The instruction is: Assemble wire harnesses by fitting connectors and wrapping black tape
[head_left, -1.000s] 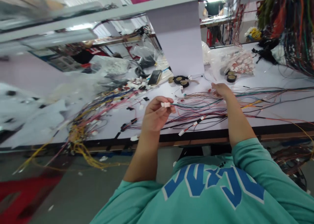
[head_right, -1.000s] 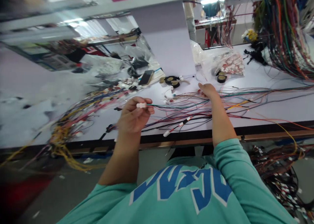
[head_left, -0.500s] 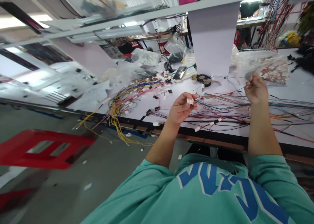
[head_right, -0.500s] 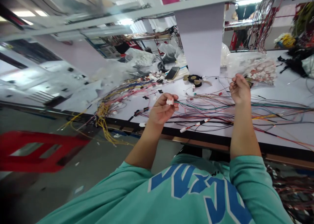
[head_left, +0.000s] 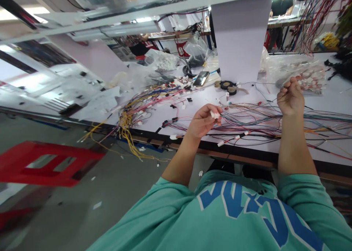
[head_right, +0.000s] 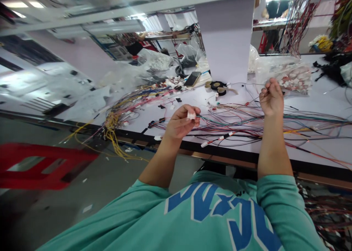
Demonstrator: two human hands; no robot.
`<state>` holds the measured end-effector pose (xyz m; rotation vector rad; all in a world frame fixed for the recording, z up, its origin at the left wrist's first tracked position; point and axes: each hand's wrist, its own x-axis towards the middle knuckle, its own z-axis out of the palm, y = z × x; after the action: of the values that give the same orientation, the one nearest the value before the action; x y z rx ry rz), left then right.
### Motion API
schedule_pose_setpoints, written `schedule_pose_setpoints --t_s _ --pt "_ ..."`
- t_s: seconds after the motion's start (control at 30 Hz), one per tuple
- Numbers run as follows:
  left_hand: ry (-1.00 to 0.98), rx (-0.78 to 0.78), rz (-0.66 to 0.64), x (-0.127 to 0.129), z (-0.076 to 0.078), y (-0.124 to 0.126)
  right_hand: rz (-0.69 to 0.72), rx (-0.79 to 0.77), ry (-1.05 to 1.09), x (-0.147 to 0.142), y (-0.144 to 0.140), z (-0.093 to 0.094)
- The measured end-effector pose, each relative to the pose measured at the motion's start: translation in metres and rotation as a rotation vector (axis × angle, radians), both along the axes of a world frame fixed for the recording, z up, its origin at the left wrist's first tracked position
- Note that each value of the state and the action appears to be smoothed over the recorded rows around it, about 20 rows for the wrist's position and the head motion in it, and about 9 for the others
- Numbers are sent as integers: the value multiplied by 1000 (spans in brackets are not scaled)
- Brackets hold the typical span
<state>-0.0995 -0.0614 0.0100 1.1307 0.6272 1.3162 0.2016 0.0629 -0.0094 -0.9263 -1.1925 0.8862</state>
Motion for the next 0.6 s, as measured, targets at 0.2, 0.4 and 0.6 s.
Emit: schedule_pose_setpoints --t_s 0.2,0.4,0.6 --pt "49 -83 93 5 1 4 152 -171 45 -20 -17 12" --pt "33 -132 77 9 4 6 571 -335 42 -42 -40 25" --pt "33 -163 97 9 0 8 922 -409 -144 -54 -38 17"
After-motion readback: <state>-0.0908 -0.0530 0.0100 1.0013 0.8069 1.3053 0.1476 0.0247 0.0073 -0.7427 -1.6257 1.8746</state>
